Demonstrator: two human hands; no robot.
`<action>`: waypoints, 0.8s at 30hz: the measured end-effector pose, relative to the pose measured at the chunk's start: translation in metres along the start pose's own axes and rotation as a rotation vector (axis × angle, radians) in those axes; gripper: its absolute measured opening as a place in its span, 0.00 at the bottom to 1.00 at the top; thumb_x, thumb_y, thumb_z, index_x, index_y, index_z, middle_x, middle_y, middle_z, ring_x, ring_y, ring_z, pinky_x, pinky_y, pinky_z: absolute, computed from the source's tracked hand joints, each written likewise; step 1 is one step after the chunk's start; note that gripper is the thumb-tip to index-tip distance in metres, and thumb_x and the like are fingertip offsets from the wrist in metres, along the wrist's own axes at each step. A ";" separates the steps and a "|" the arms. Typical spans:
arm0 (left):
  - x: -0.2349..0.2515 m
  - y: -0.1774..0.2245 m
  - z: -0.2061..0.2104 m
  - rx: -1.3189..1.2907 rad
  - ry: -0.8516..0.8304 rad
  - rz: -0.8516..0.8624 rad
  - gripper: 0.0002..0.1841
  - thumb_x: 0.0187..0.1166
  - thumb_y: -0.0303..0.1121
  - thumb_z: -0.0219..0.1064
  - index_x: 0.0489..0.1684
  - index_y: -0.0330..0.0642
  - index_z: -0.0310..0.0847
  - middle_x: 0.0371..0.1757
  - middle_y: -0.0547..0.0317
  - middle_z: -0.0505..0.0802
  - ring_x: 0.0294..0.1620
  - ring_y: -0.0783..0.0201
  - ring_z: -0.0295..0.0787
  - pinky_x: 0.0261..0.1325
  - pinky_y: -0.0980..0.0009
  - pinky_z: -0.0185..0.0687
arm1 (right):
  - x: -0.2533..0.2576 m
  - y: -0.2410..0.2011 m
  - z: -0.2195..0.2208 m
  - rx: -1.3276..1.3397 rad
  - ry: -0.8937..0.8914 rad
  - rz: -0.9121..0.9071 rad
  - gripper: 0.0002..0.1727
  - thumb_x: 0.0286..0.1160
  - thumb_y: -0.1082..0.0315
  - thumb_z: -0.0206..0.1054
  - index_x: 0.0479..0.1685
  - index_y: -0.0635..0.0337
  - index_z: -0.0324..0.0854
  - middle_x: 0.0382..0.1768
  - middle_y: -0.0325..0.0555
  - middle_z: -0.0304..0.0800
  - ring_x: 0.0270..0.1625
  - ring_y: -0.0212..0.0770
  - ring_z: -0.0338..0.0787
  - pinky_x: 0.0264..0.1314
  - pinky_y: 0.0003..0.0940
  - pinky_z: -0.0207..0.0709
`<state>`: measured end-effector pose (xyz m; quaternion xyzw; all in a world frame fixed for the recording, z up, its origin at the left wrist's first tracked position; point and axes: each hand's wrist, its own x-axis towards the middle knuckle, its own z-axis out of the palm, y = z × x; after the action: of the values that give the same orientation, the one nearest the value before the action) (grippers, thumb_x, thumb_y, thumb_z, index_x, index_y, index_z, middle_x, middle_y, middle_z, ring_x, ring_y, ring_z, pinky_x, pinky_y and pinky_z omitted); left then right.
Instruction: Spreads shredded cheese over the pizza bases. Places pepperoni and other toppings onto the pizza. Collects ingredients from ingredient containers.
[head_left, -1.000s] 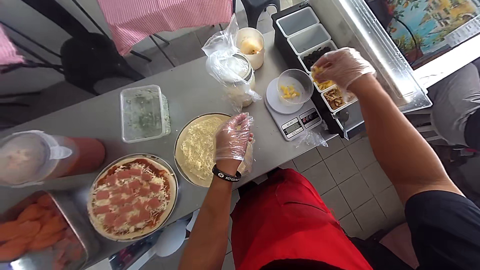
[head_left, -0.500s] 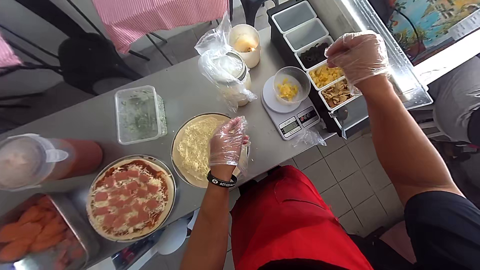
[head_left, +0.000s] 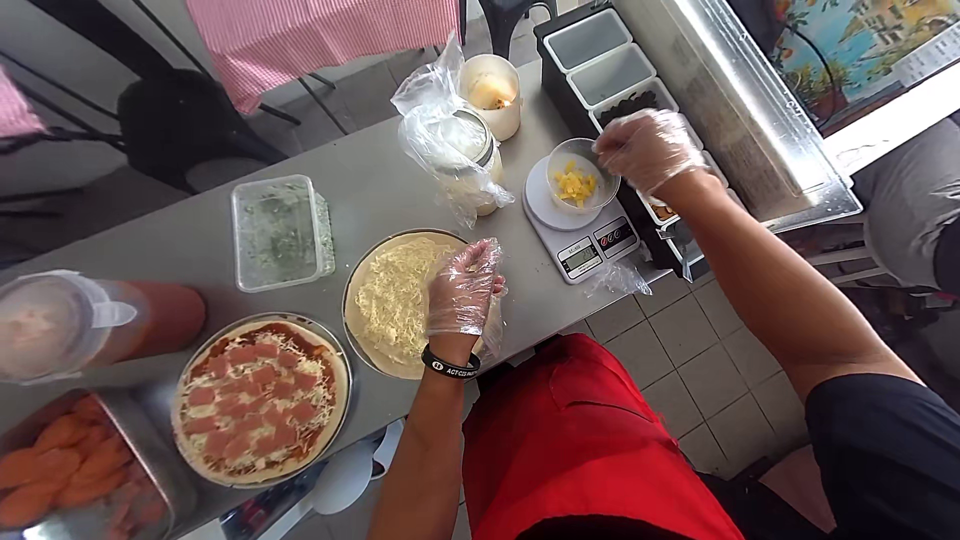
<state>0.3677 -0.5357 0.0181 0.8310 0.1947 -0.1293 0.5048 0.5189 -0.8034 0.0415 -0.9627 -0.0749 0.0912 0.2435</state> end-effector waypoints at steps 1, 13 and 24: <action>0.000 0.001 0.002 0.001 -0.010 0.000 0.19 0.87 0.45 0.65 0.70 0.49 0.85 0.45 0.55 0.95 0.30 0.66 0.90 0.39 0.65 0.89 | 0.006 -0.003 0.014 -0.055 -0.073 -0.062 0.12 0.72 0.67 0.73 0.52 0.57 0.93 0.54 0.57 0.94 0.63 0.59 0.90 0.69 0.64 0.78; -0.001 -0.007 -0.002 -0.019 -0.015 -0.019 0.18 0.88 0.42 0.65 0.70 0.45 0.84 0.47 0.53 0.95 0.32 0.64 0.92 0.42 0.64 0.90 | 0.023 -0.011 0.010 -0.045 -0.118 0.015 0.10 0.70 0.69 0.74 0.48 0.54 0.95 0.51 0.55 0.95 0.60 0.58 0.91 0.67 0.66 0.78; 0.000 -0.010 0.004 -0.015 -0.041 -0.039 0.18 0.87 0.44 0.65 0.69 0.46 0.85 0.47 0.53 0.95 0.34 0.64 0.93 0.44 0.63 0.91 | 0.008 0.056 -0.029 -0.066 -0.003 0.328 0.12 0.69 0.68 0.74 0.51 0.50 0.93 0.53 0.53 0.95 0.61 0.58 0.91 0.66 0.69 0.76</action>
<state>0.3631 -0.5353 0.0089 0.8205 0.2013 -0.1548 0.5122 0.5381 -0.8632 0.0383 -0.9694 0.0800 0.1288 0.1933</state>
